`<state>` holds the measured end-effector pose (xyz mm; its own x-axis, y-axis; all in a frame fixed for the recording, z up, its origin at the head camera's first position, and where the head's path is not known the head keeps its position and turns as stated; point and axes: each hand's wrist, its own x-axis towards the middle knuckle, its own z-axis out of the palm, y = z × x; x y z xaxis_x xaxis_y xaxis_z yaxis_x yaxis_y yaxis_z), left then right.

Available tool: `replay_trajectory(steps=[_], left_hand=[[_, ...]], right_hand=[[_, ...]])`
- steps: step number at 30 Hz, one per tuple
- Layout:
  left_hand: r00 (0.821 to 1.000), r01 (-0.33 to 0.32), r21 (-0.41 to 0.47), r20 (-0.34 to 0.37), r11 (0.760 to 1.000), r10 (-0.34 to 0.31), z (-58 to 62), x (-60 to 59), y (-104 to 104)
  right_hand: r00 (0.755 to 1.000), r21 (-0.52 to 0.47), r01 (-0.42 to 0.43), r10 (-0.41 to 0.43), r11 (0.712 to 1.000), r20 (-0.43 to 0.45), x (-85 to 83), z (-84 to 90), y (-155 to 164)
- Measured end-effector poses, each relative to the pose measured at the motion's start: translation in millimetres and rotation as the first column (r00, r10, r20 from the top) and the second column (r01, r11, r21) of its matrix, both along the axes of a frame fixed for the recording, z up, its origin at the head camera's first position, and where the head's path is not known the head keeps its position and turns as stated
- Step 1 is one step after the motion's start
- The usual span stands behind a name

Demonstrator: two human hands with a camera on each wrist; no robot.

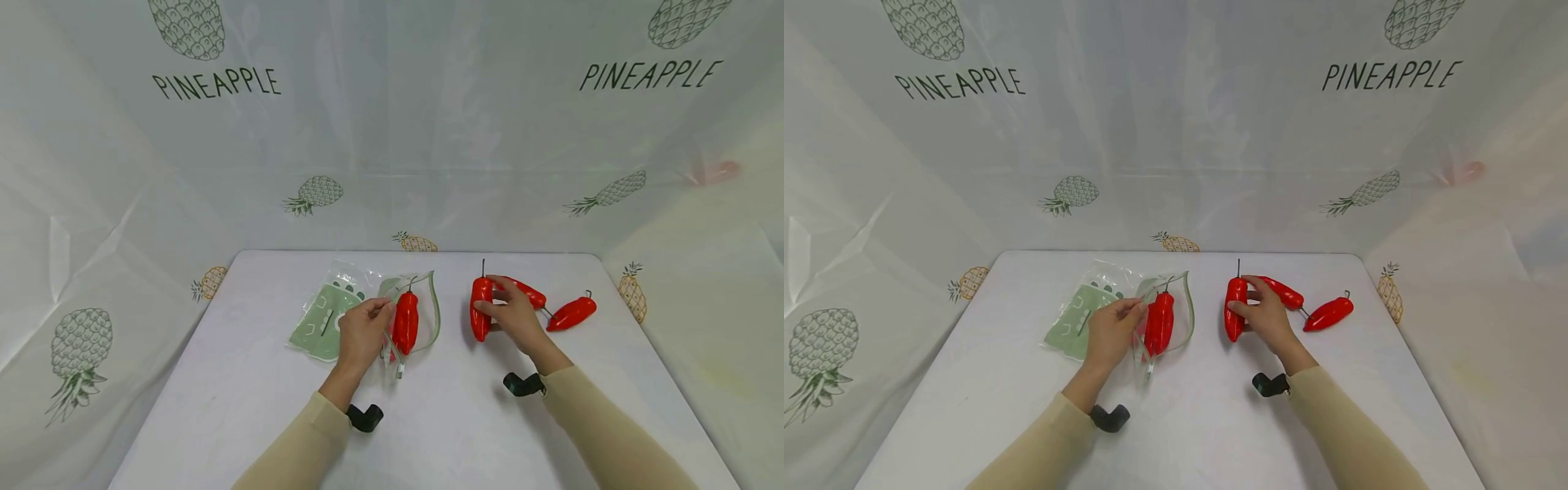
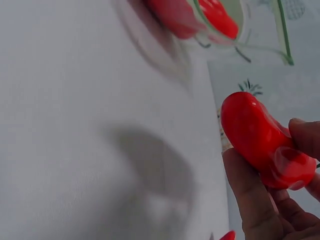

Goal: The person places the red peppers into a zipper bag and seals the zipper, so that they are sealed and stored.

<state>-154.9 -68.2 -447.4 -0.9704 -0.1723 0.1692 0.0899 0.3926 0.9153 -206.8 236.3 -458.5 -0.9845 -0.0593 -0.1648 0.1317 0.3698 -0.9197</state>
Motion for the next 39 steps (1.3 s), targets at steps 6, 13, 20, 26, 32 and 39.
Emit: replay_trajectory(steps=[6, 13, 20, 26, 32, 39], left_hand=[[1.000, 0.000, -0.002, -0.002, 1.000, 0.000, 1.6, 0.2, -0.6], [1.000, 0.002, -0.003, 0.001, 1.000, -0.002, 2.7, 0.7, -1.1], [1.000, -0.001, -0.005, 0.013, 1.000, 0.001, 2.3, 0.8, -1.5], [1.000, -0.006, -0.013, 0.008, 1.000, 0.006, 2.8, -0.2, -1.2], [1.000, -0.004, -0.008, 0.000, 1.000, 0.004, 2.8, -0.7, -0.4], [1.000, 0.004, -0.004, 0.004, 1.000, -0.004, 2.2, -0.9, 0.1]], right_hand=[[1.000, -0.018, -0.011, 0.011, 1.000, -0.011, 8.6, 8.1, -15.0], [0.999, -0.027, -0.047, 0.047, 0.999, -0.014, 18.5, 17.8, -32.4], [0.995, -0.047, -0.101, 0.101, 0.994, 0.016, 28.7, 20.3, -52.3], [0.991, -0.055, -0.130, 0.132, 0.990, 0.031, 36.1, 22.7, -67.4], [0.987, -0.082, -0.154, 0.158, 0.985, 0.042, 38.9, 24.4, -77.5], [0.982, -0.085, -0.179, 0.184, 0.980, 0.043, 38.1, 23.8, -89.0]])
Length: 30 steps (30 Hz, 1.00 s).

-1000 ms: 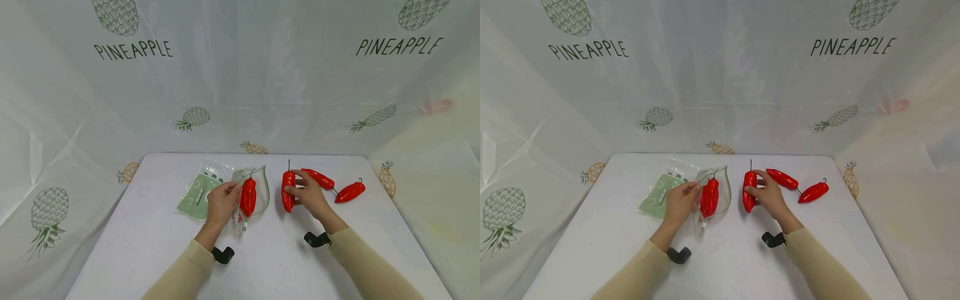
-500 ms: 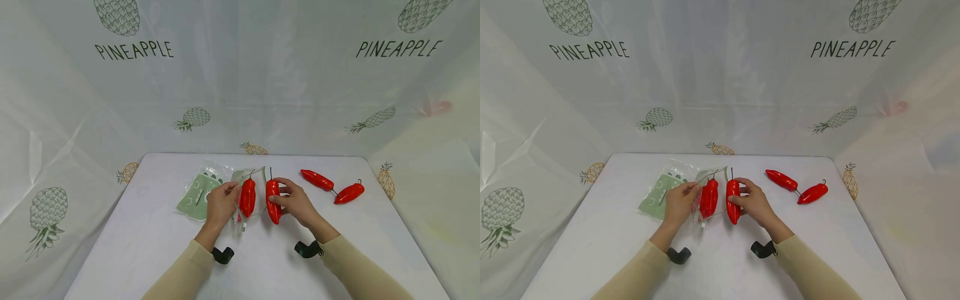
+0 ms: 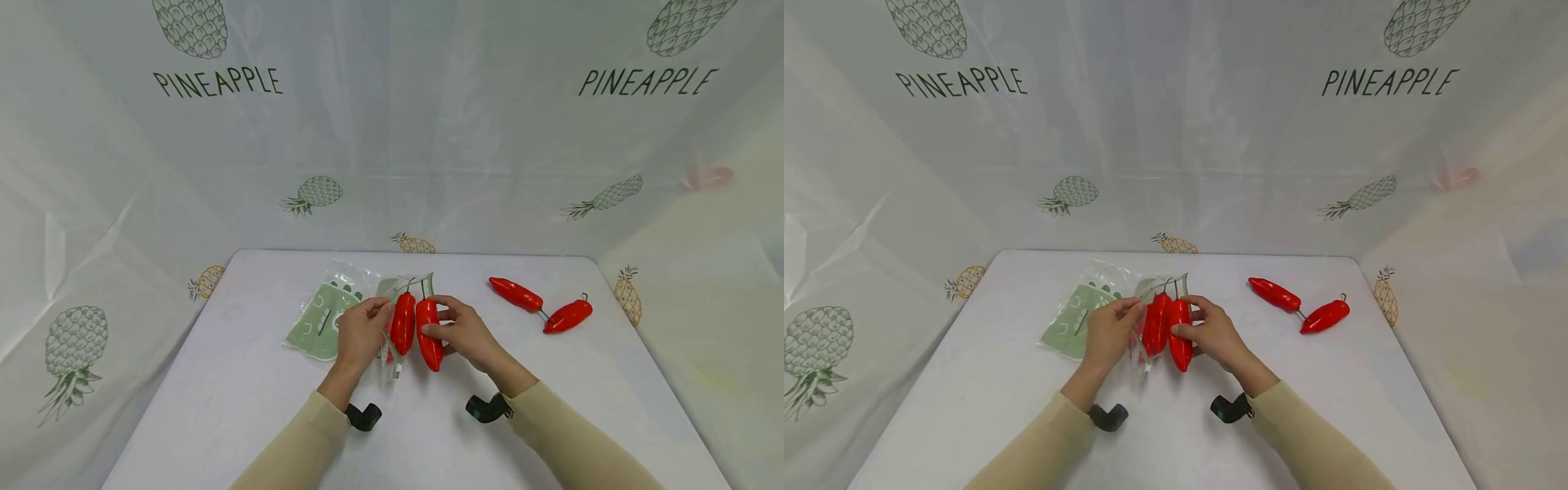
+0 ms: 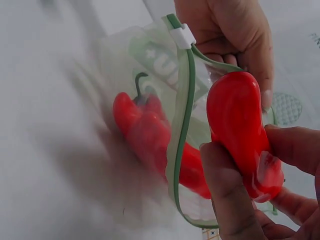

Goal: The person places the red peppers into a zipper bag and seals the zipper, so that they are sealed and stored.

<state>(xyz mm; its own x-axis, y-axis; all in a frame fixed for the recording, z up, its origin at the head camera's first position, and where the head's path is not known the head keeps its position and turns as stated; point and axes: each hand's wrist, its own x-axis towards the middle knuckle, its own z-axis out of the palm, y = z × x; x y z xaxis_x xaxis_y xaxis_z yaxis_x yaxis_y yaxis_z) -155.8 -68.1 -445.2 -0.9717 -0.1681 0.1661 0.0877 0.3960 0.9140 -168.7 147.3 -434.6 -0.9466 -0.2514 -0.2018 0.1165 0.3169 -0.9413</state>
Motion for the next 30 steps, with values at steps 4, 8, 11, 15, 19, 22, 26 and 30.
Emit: replay_trajectory(steps=[4, 8, 11, 15, 19, 22, 26, 30], left_hand=[[1.000, 0.004, 0.004, 0.000, 1.000, -0.004, -0.3, 0.6, 0.1], [1.000, 0.009, 0.019, 0.000, 1.000, -0.009, -1.0, 2.0, 0.9], [1.000, 0.012, 0.033, 0.012, 0.999, -0.012, -0.1, 3.4, 2.2], [1.000, 0.021, 0.052, 0.020, 0.998, -0.022, 1.6, 4.9, 4.1], [0.999, 0.028, 0.058, 0.019, 0.998, -0.030, 2.4, 6.1, 5.2], [0.999, 0.029, 0.055, 0.020, 0.998, -0.030, 2.5, 7.0, 5.3], [0.999, 0.039, 0.066, 0.022, 0.997, -0.040, 2.5, 8.3, 5.3], [0.998, 0.052, 0.076, 0.024, 0.996, -0.054, 3.5, 9.3, 5.2]], right_hand=[[1.000, 0.016, 0.005, -0.005, 1.000, 0.001, -2.5, -1.5, -7.8], [1.000, 0.029, 0.026, -0.026, 0.999, 0.003, -5.4, -2.0, -16.0], [0.999, 0.032, 0.043, -0.043, 0.999, 0.000, -7.1, -1.6, -22.1], [0.998, 0.021, 0.059, -0.059, 0.998, -0.003, -8.4, -1.9, -29.0], [0.997, 0.010, 0.071, -0.071, 0.997, -0.014, -10.2, -4.5, -34.7], [0.997, 0.012, 0.077, -0.076, 0.997, -0.033, -12.2, -7.7, -37.6], [0.995, -0.001, 0.089, -0.089, 0.996, -0.055, -14.1, -12.2, -40.3], [0.996, -0.042, 0.064, -0.066, 0.997, -0.058, -13.4, -16.6, -44.8]])
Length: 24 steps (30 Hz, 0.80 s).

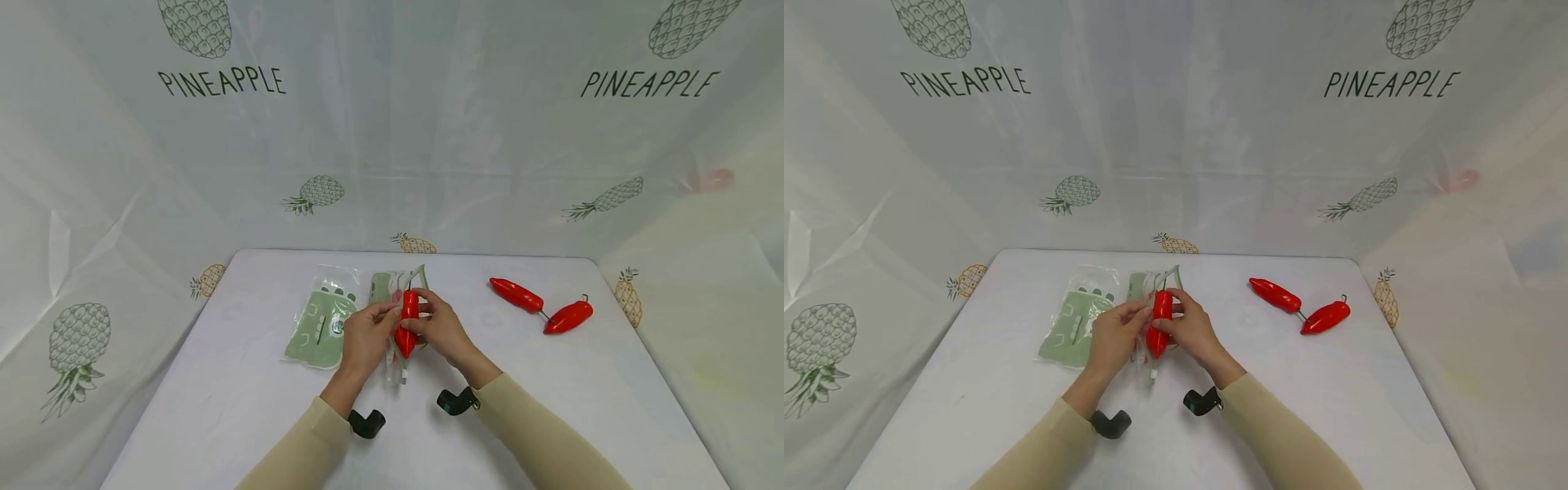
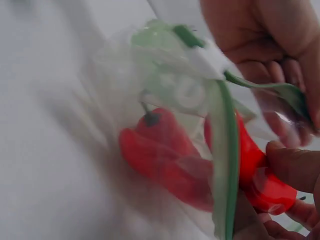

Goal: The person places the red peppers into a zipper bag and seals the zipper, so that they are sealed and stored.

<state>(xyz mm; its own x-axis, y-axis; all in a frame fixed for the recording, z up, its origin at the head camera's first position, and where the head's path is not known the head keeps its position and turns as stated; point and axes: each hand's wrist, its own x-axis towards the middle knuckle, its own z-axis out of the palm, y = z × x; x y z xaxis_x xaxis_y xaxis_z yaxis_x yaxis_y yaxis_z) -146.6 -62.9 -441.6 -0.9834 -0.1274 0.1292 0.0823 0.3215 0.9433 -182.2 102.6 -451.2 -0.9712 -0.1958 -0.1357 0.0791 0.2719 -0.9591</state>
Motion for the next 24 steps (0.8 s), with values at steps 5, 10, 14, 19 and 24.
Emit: replay_trajectory(steps=[5, 10, 14, 19, 24], left_hand=[[1.000, 0.015, 0.047, -0.008, 0.999, -0.014, 4.8, -0.3, 0.5], [1.000, 0.017, 0.090, -0.025, 0.996, -0.015, 9.6, -1.1, 0.5], [0.999, 0.006, 0.091, -0.036, 0.996, -0.002, 10.9, -1.6, -0.6], [1.000, -0.001, 0.087, -0.031, 0.996, 0.004, 8.7, -2.7, -2.7], [0.999, -0.014, 0.071, -0.034, 0.997, 0.016, 7.1, -4.4, -3.6]], right_hand=[[0.999, 0.000, -0.048, 0.048, 0.999, -0.019, 3.2, -3.7, -7.3], [0.993, 0.125, -0.072, 0.083, 0.990, -0.084, 4.6, -6.7, -14.3], [0.992, 0.189, -0.042, 0.063, 0.981, -0.105, 7.2, -9.5, -17.3], [0.995, 0.193, 0.024, -0.003, 0.981, -0.104, 11.2, -12.5, -16.3], [0.991, 0.185, 0.047, -0.023, 0.982, -0.131, 12.7, -13.8, -15.1]])
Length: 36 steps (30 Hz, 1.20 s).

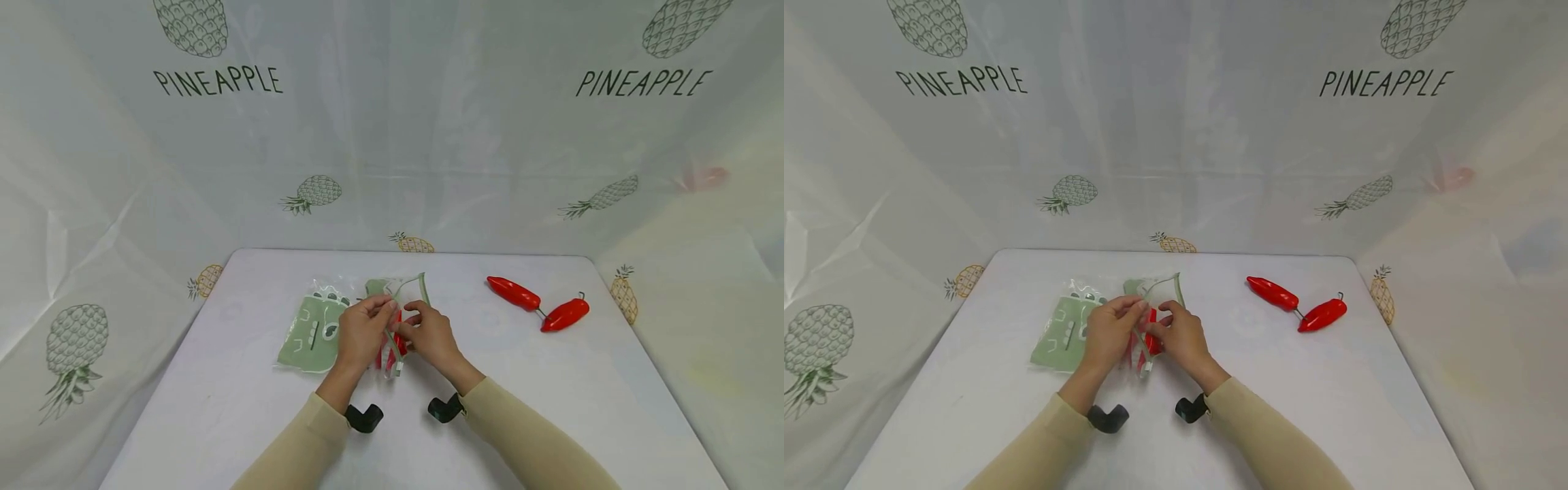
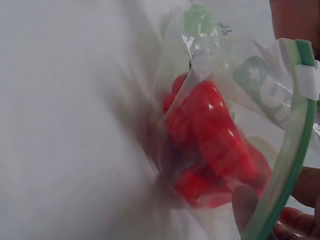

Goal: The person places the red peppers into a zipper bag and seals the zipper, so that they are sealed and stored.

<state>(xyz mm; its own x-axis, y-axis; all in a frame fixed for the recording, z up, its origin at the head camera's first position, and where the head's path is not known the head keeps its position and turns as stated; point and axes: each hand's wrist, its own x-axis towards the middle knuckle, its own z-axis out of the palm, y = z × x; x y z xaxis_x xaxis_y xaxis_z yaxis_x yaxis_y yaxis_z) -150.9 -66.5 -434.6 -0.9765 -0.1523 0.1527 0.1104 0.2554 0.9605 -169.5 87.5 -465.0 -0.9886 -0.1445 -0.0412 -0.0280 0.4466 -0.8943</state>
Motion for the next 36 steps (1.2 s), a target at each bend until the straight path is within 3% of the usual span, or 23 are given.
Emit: replay_trajectory(steps=[9, 26, 36], left_hand=[[0.999, -0.050, -0.065, -0.016, 0.997, 0.049, -2.9, -3.9, 0.2], [1.000, -0.018, -0.045, -0.008, 0.999, 0.018, -9.0, -4.8, -1.3], [0.999, -0.050, -0.117, -0.026, 0.992, 0.048, -14.5, -4.4, -1.2]], right_hand=[[0.999, -0.041, 0.032, -0.033, 0.999, -0.024, 0.1, 3.8, 1.7], [0.990, -0.009, 0.086, -0.087, 0.996, -0.112, -3.1, 9.8, 28.3], [0.991, 0.032, 0.095, -0.091, 0.995, -0.096, -4.1, 8.3, 50.6]])
